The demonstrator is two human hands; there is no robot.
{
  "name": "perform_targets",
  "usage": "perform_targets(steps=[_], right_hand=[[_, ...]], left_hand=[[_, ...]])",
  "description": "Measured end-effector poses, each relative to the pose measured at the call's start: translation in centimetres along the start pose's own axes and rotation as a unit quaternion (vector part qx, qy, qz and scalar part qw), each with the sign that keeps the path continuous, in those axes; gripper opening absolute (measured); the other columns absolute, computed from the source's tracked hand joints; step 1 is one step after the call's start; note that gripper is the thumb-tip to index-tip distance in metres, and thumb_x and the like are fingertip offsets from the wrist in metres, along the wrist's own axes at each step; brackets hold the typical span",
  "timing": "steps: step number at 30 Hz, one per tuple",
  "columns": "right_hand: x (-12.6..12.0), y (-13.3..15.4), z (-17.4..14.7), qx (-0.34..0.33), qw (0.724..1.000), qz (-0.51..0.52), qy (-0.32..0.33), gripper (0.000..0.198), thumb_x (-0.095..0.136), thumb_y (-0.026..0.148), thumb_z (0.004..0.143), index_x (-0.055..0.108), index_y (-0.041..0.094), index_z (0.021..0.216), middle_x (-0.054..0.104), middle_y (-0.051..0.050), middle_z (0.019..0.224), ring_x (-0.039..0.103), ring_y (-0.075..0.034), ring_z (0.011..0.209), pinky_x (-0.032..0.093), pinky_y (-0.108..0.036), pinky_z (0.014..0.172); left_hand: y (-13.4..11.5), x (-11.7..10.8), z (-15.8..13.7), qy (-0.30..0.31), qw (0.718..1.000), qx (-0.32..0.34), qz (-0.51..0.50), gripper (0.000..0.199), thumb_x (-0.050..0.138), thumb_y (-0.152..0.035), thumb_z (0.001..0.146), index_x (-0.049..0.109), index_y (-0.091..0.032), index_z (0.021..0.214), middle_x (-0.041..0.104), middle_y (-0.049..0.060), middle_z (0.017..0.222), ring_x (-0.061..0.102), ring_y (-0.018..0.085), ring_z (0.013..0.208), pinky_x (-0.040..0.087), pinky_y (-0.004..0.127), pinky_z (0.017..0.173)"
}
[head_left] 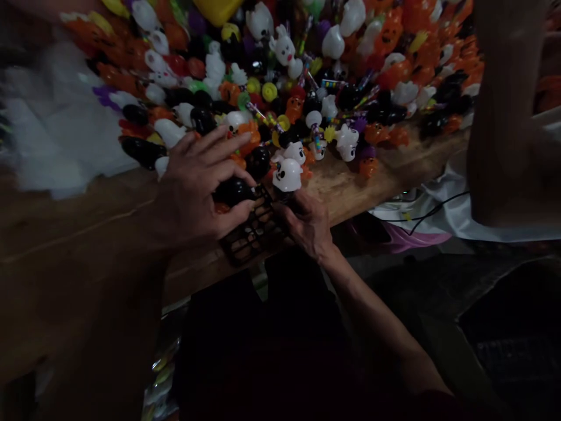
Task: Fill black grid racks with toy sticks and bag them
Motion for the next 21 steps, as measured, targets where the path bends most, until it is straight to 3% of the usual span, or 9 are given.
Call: perform_targets(steps=[3, 6, 9, 13, 17, 21], right_hand=[[-2.5, 1.0, -0.9, -0.044, 0.996, -0.076, -0.001, 0.021, 0.054, 0.031, 0.100, 0.069, 0.018, 0.106, 0.069, -0.006, 0.093, 0.062, -0.018, 0.082, 0.052, -0.032, 0.076], [-3.9, 1.7, -1.7, -0.066, 0.984, -0.156, 0.062, 0.027, 0.048, 0.031, 0.103, 0.070, 0.018, 0.111, 0.066, -0.006, 0.088, 0.059, -0.017, 0.076, 0.048, -0.029, 0.069], [-3.1, 1.9, -1.6, -0.051, 0.964, -0.215, 0.148, 0.032, 0.043, 0.032, 0.104, 0.070, 0.016, 0.114, 0.066, -0.008, 0.092, 0.059, -0.017, 0.075, 0.042, -0.028, 0.064], [-0.4, 2.3, 1.0, -0.030, 0.934, -0.273, 0.230, 0.031, 0.047, 0.031, 0.102, 0.073, 0.016, 0.096, 0.068, -0.007, 0.087, 0.056, -0.015, 0.068, 0.036, -0.028, 0.061], [0.3, 3.5, 4.4, -0.021, 0.966, -0.187, 0.177, 0.019, 0.056, 0.028, 0.096, 0.072, 0.018, 0.100, 0.070, -0.004, 0.082, 0.061, -0.016, 0.072, 0.043, -0.028, 0.067], [1.6, 2.9, 4.1, -0.013, 0.991, -0.023, 0.132, 0.017, 0.056, 0.025, 0.095, 0.067, 0.016, 0.104, 0.071, -0.004, 0.087, 0.064, -0.016, 0.078, 0.050, -0.028, 0.071]], left_hand=[[0.0, 0.1, -0.1, 0.000, 1.000, -0.007, 0.000, 0.034, 0.053, -0.052, 0.090, 0.067, -0.023, 0.098, 0.053, 0.002, 0.155, 0.041, 0.033, 0.149, 0.029, 0.064, 0.123], [0.5, 0.5, -0.2, 0.012, 0.999, -0.043, -0.004, 0.033, 0.049, -0.051, 0.092, 0.068, -0.024, 0.099, 0.051, -0.004, 0.156, 0.037, 0.030, 0.152, 0.022, 0.062, 0.128], [0.9, 0.8, -0.1, 0.025, 0.996, -0.078, -0.024, 0.038, 0.042, -0.049, 0.096, 0.070, -0.025, 0.102, 0.050, -0.007, 0.157, 0.033, 0.029, 0.154, 0.016, 0.061, 0.130], [0.8, 0.3, 0.1, 0.018, 0.994, -0.083, -0.074, 0.048, 0.029, -0.046, 0.102, 0.071, -0.025, 0.108, 0.051, -0.005, 0.156, 0.034, 0.030, 0.153, 0.014, 0.063, 0.128], [1.2, 0.0, 0.1, 0.026, 0.987, -0.096, -0.124, 0.051, 0.021, -0.042, 0.105, 0.069, -0.026, 0.112, 0.051, -0.003, 0.156, 0.033, 0.026, 0.154, 0.015, 0.060, 0.129], [2.0, -0.2, 0.0, 0.022, 0.986, -0.106, -0.126, 0.049, 0.020, -0.041, 0.104, 0.063, -0.029, 0.126, 0.053, -0.004, 0.155, 0.034, 0.024, 0.154, 0.017, 0.057, 0.130]])
Point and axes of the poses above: each hand's wrist, its own z-axis towards the middle knuckle, its own x-axis out of the palm, y = z × x, the point moved 10 cm from there along z, towards the middle knuckle
